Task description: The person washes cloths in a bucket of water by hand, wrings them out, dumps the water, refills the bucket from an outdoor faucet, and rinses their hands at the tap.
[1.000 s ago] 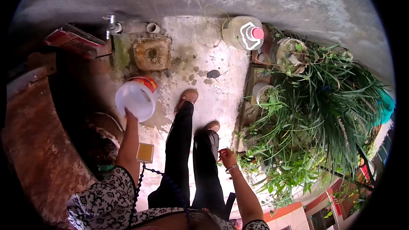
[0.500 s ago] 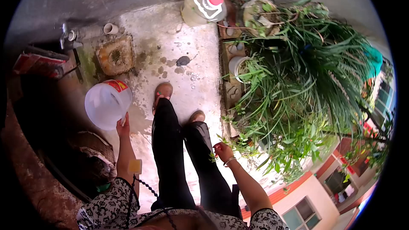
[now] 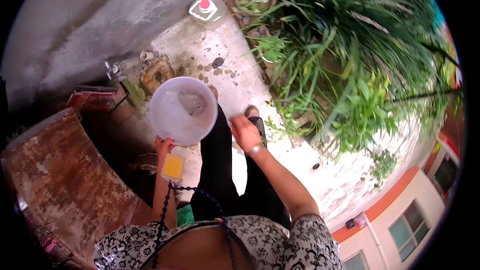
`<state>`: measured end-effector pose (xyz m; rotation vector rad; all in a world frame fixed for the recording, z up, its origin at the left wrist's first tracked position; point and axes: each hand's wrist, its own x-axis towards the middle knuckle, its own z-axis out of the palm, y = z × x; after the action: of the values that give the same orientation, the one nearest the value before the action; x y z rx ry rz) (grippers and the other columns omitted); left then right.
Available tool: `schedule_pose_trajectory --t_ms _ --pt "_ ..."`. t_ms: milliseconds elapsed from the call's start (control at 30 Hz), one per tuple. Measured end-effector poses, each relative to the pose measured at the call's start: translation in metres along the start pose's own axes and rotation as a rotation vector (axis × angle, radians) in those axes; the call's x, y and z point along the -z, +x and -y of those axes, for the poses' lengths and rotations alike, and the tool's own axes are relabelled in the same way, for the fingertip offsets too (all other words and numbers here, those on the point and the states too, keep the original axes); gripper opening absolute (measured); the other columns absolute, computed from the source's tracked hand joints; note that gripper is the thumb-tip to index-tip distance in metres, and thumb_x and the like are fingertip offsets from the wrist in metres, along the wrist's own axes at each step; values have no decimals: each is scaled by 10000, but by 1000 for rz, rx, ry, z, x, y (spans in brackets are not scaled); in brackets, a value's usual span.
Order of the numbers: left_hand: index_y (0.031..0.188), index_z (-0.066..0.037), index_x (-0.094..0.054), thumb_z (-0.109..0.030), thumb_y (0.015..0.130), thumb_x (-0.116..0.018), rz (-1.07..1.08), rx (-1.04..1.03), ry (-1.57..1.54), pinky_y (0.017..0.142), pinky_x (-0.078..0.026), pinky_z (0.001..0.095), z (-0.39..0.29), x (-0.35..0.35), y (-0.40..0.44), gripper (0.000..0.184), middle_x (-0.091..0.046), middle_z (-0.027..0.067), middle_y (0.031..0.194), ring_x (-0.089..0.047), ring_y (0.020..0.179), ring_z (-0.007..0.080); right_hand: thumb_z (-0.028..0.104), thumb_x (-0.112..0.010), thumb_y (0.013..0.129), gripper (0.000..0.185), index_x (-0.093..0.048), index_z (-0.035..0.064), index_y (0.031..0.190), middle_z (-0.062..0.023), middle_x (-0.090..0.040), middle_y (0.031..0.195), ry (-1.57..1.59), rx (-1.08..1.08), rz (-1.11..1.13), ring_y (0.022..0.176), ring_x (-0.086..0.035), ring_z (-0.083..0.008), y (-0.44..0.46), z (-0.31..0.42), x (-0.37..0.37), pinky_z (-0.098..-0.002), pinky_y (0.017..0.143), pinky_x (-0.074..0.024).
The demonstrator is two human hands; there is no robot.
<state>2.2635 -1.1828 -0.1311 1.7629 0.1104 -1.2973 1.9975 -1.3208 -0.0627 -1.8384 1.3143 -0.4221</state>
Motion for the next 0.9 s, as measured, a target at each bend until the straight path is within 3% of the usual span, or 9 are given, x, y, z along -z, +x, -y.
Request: schedule_pose_trajectory --t_ms 133,233,300,433,567,667,733,833,900 --pt "1011 -36 -398 -2 586 -511 277 -83 148 575 -473 264 -33 -68 -74 441 -488 66 897 -522 738 166 29 -508 650 332 -437 70 972 -143 -418 1005 -46 -6 165 833 -496 -292 21 26 16 -335 715 -412" --pt "1010 -21 -402 -2 587 -492 418 -117 232 581 -469 268 -71 -121 -136 433 -495 69 894 -518 754 160 53 -481 676 322 -425 77 992 -172 -387 1070 -443 -129 178 883 -484 -315 17 11 35 -344 770 -394" --pt "1004 -15 -412 -7 580 -489 531 -128 323 584 -468 271 -79 -148 -158 431 -505 67 880 -518 761 159 89 -437 712 321 -397 78 1030 -191 -395 1086 -457 -579 211 911 -480 -329 10 8 64 -365 775 -398" --pt "957 -20 -436 -5 573 -486 759 -116 406 546 -461 254 -93 -211 -206 388 -514 57 837 -518 723 141 109 -390 753 310 -378 68 1061 -181 -471 1012 -492 -415 439 870 -518 -305 -30 -6 100 -357 739 -425" --pt "952 -22 -437 -12 566 -492 907 -56 548 526 -461 251 -93 -247 -234 390 -514 61 832 -523 690 141 181 -434 738 322 -442 66 1038 -177 -506 980 -258 -909 96 885 -522 -266 -67 -33 156 -338 742 -425" --pt "830 -12 -445 -11 565 -514 993 -84 627 456 -423 221 -100 -267 -265 274 -513 50 715 -507 580 121 212 -443 723 339 -458 36 1013 -174 -506 985 -160 -868 238 882 -517 -287 -97 -23 177 -360 751 -417" --pt "829 -12 -444 -13 566 -512 1133 -103 722 443 -419 221 -101 -282 -277 271 -514 52 714 -506 581 118 193 -438 711 300 -511 3 931 -195 -519 943 -21 -1084 1 882 -505 -315 -120 2 209 -375 767 -405" --pt "882 -11 -441 -24 563 -512 1274 -90 858 457 -435 231 -101 -301 -298 328 -511 64 753 -511 597 127 164 -486 676 295 -505 -18 908 -216 -520 903 107 -1249 -692 883 -487 -339 -147 -18 203 -381 777 -388" --pt "928 -10 -443 -39 559 -510 1378 -75 946 462 -442 237 -104 -309 -326 376 -509 67 781 -510 604 132 174 -492 679 308 -485 -11 926 -211 -505 939 -9 -1269 -651 899 -481 -333 -153 -41 187 -376 771 -393"
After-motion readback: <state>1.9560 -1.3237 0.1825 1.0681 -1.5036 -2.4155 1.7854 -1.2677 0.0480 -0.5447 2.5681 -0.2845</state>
